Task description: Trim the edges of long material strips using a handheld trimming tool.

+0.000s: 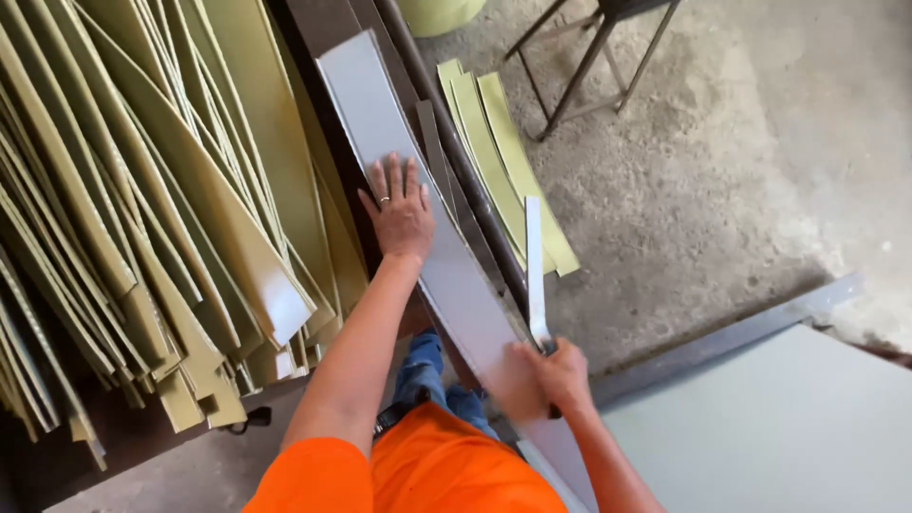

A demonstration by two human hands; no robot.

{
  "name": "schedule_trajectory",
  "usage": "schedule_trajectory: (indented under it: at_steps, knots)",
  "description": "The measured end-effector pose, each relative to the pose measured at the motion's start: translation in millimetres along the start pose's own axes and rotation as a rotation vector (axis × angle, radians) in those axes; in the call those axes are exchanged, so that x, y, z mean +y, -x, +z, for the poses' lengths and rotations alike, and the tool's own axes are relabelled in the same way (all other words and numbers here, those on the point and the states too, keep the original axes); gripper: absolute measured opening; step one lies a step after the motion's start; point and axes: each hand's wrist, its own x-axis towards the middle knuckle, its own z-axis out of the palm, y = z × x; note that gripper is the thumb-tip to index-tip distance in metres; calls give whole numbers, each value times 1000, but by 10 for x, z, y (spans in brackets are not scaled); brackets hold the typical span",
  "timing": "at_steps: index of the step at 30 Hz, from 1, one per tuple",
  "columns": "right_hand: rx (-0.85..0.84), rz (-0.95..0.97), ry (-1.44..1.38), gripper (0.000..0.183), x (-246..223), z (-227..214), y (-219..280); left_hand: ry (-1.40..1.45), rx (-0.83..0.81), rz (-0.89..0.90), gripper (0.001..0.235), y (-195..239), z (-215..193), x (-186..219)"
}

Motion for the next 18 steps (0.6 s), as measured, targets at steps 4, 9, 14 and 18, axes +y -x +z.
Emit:
schedule_trajectory:
  at_steps: [4, 9, 14, 18]
  knots:
    - [118, 82, -9, 58, 481, -255, 170, -46, -63, -33, 56, 103, -164, 39]
    - [104, 155, 20, 59, 1016, -309, 701, -28, -73, -28, 55, 141, -130, 152]
    - [133, 210, 98, 53, 1208, -448, 747, -32, -37, 40, 54, 395, -107, 104]
    - [129, 160, -372, 47, 488, -958, 589, -53, -6, 79, 52, 381, -64, 107]
